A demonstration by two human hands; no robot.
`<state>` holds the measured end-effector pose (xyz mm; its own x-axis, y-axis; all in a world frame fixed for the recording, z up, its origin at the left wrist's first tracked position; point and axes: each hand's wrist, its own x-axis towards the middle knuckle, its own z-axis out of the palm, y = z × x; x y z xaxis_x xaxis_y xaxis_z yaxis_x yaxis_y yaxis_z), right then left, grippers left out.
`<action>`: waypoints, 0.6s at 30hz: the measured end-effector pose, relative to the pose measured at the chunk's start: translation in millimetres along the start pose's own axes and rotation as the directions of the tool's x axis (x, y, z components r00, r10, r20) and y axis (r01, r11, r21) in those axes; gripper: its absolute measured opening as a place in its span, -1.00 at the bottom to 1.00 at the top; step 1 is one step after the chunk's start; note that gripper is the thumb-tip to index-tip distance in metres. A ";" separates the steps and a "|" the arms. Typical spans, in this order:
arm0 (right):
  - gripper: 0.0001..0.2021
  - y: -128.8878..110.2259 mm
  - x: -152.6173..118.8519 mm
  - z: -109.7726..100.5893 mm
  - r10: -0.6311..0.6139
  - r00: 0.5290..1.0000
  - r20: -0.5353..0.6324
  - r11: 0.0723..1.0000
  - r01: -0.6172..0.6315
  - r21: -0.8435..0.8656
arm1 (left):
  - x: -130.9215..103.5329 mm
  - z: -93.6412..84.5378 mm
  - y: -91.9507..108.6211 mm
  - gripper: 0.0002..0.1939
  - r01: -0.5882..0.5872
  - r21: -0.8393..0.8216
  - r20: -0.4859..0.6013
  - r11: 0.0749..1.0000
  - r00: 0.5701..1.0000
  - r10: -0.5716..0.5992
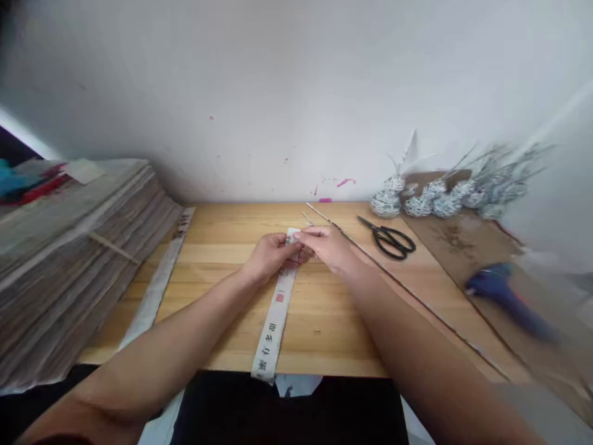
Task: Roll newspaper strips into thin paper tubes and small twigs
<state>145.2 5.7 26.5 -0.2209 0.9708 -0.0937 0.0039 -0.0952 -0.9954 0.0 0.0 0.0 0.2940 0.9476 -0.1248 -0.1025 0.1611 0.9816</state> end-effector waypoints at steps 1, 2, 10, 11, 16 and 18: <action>-0.72 0.9 0.7 1.1 0.002 1.000 -0.012 1.000 -0.002 0.002 | -0.4 0.0 0.6 -0.64 -0.003 -0.002 0.006 1.000 1.000 0.003; -0.72 1.7 1.3 2.2 0.004 1.000 -0.023 1.000 -0.004 0.005 | -0.8 0.0 1.1 -0.64 -0.006 -0.007 0.012 1.000 1.000 0.006; -0.69 8.5 5.4 2.0 0.001 0.994 -0.111 0.999 0.004 0.047 | -3.6 3.2 3.0 -0.74 0.027 -0.095 0.034 0.995 0.999 -0.024; -0.68 9.2 5.5 1.8 -0.002 0.994 -0.110 0.998 0.008 0.056 | -3.8 3.6 3.5 -0.76 0.039 -0.108 0.033 0.993 0.999 -0.036; -0.66 9.0 4.1 2.1 0.004 0.997 -0.079 0.998 0.001 0.071 | -5.4 5.3 5.7 -0.81 0.072 -0.161 0.063 0.984 0.996 -0.062; -0.65 8.2 3.6 2.2 0.008 0.997 -0.083 0.996 -0.001 0.087 | -6.5 6.2 6.4 -0.81 0.069 -0.175 0.062 0.982 0.996 -0.059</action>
<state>142.3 8.0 18.0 -0.1394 0.9848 -0.1033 -0.0808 -0.1153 -0.9900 3.3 -6.9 7.9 0.3576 0.9176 -0.1733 -0.2469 0.2718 0.9301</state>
